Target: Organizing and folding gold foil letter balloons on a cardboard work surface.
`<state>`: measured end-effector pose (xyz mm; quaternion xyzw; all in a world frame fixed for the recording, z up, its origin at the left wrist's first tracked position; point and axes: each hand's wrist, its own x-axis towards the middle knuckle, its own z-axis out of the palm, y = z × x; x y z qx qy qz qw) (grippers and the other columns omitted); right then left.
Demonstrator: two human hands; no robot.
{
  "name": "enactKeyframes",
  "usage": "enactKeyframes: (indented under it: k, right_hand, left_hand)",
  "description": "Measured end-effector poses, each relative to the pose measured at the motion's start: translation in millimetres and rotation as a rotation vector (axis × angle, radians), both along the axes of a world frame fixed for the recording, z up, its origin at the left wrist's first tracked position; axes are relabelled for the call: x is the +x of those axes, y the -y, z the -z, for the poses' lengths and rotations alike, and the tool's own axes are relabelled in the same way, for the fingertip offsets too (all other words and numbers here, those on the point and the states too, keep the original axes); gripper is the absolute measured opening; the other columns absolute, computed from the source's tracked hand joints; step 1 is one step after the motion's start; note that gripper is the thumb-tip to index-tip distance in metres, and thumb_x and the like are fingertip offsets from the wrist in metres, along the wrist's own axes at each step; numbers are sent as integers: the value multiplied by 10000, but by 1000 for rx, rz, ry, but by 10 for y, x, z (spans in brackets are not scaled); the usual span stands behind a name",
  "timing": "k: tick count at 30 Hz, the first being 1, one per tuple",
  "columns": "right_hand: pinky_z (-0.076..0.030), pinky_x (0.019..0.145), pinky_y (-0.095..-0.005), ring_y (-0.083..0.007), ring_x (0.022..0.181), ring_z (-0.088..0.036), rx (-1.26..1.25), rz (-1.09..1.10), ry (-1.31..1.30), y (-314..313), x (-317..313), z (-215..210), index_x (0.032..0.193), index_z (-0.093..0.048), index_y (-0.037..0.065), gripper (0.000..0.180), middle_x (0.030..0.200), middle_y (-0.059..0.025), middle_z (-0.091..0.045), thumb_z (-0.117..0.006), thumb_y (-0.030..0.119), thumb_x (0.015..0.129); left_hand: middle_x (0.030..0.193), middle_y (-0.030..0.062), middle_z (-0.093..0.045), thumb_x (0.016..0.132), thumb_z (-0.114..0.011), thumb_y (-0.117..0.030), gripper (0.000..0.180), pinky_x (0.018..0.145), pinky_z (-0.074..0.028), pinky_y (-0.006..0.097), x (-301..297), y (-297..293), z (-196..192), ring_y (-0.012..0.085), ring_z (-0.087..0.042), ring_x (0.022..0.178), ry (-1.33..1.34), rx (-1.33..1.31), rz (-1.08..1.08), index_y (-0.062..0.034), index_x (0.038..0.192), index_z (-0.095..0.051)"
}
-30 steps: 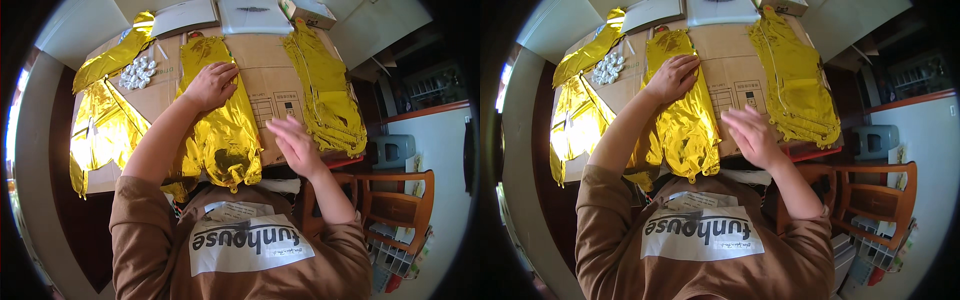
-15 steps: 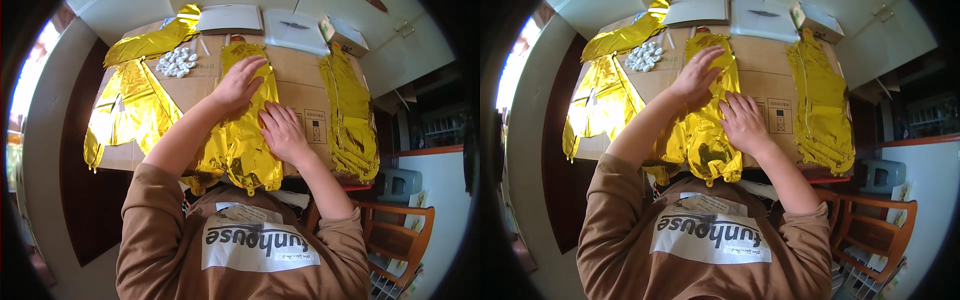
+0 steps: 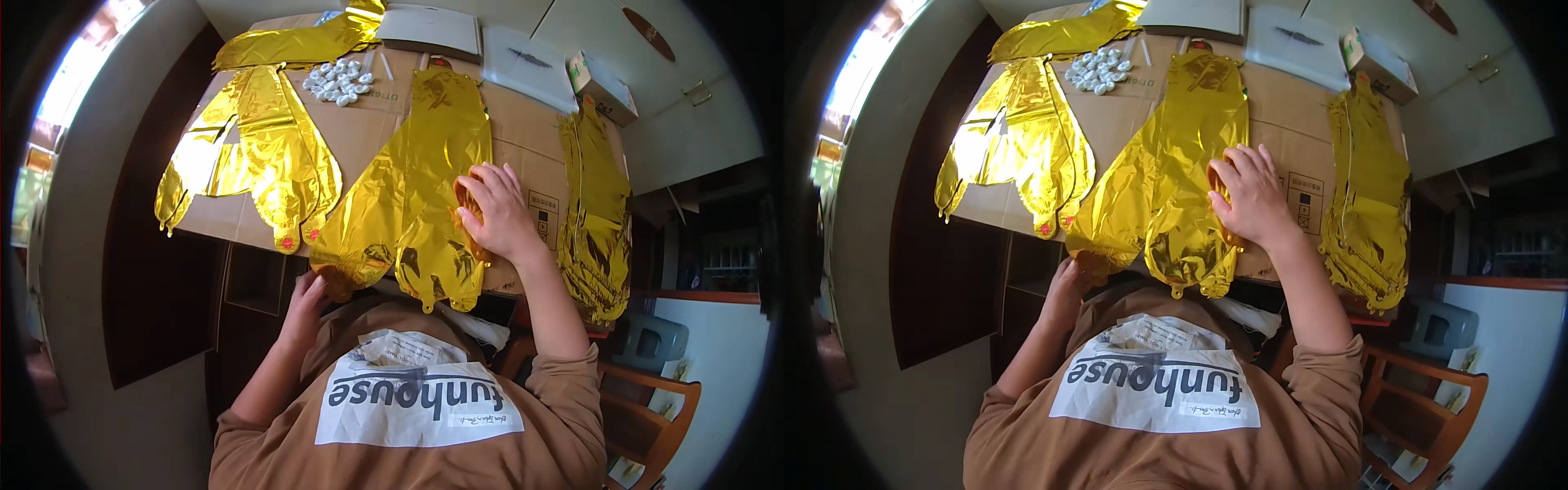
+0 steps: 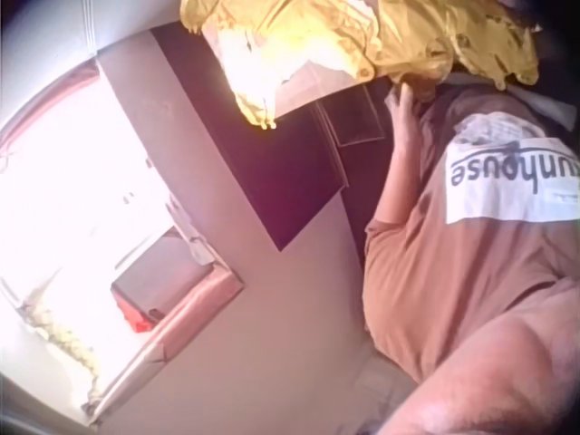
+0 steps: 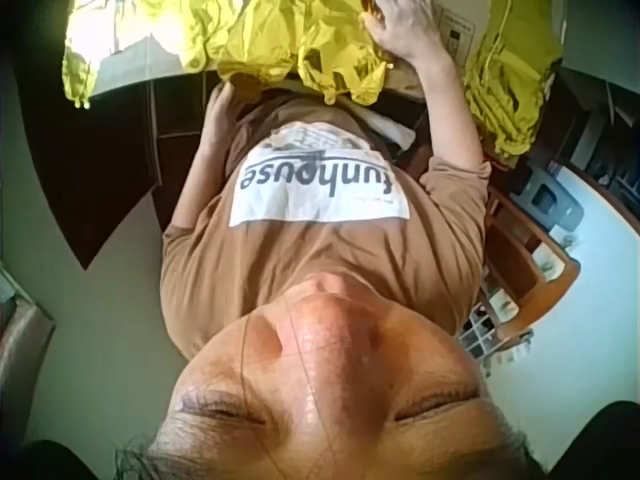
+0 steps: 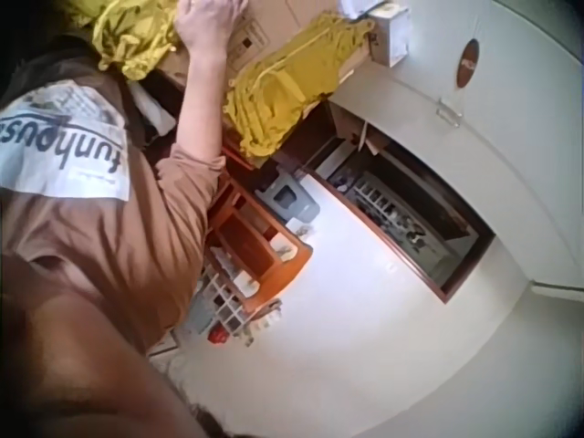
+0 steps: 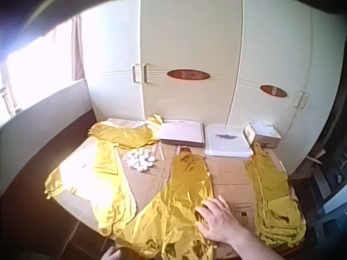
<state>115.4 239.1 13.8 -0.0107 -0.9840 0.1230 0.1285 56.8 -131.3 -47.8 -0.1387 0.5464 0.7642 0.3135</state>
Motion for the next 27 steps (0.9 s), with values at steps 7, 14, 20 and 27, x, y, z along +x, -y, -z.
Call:
enactKeyframes:
  k: [7,14,20,27]
  right_hand:
    - [-278,1216,-546,-346,1308,-500,-35,-10,79,-16,-73,-87,1247,-615,79,443,1294,-156,-544,-715,253,852]
    - [-268,1227,-554,-349,1401,-461,48,-56,23,36,-109,-44,1414,-599,129,542,1471,-191,-511,-642,247,886]
    - [-332,1182,-560,-366,1339,-504,97,-322,-66,292,-557,-83,1216,-678,99,369,1369,-175,-578,-655,177,856]
    - [-433,1051,-511,-303,1187,-582,174,-454,-52,299,-832,-83,1026,-691,95,204,1138,-118,-639,-661,157,834]
  left_hand:
    - [1066,68,-739,945,-698,-34,288,798,-549,250,-169,-302,-734,106,-684,909,-428,8,251,19,1224,-652]
    - [1125,41,-715,939,-692,9,278,897,-516,250,-288,-521,-863,81,-645,1007,-759,-152,534,29,1212,-645]
    - [1086,45,-723,904,-694,-1,298,908,-508,269,-260,-591,-986,90,-645,999,-833,-241,540,34,1196,-649]
    - [1018,39,-737,887,-676,-9,236,874,-513,263,-329,-519,-944,79,-647,952,-701,-127,396,29,1120,-672]
